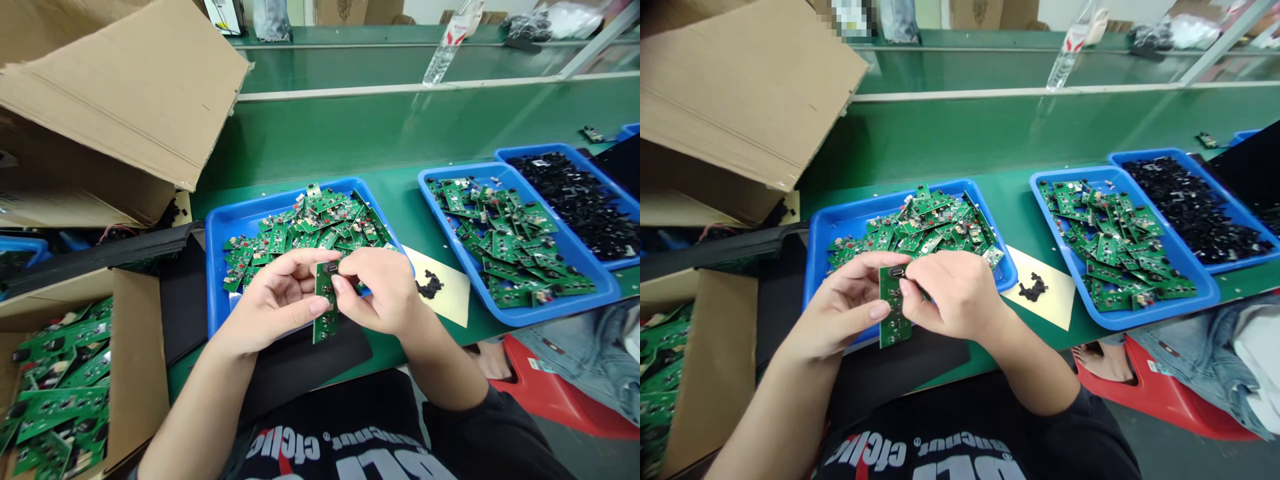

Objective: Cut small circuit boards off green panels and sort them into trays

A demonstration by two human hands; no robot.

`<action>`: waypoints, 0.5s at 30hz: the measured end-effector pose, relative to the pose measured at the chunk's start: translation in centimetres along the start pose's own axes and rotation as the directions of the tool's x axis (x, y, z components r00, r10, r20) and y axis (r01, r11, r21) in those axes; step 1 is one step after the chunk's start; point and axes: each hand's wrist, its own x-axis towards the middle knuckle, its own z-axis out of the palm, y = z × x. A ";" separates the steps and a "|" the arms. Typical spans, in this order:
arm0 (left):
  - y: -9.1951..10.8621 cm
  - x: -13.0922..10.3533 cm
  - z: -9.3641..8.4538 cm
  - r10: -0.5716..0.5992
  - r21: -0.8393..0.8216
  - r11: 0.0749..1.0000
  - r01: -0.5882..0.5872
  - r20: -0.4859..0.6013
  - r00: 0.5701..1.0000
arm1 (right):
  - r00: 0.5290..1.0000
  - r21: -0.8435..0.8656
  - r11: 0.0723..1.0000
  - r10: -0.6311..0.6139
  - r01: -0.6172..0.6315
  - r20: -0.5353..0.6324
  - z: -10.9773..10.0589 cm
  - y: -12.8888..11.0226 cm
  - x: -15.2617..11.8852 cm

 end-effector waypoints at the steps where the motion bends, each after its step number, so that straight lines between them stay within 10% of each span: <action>1: 0.0 0.0 0.0 -0.009 -0.006 1.000 0.009 0.005 1.000 | 1.000 0.015 1.000 0.023 -0.023 -0.001 -0.1 0.1 0.0; 15: -0.1 -0.1 -0.6 -0.025 -0.220 0.975 0.034 0.046 0.999 | 0.954 0.216 0.935 0.296 -0.280 -0.044 -1.0 0.6 0.0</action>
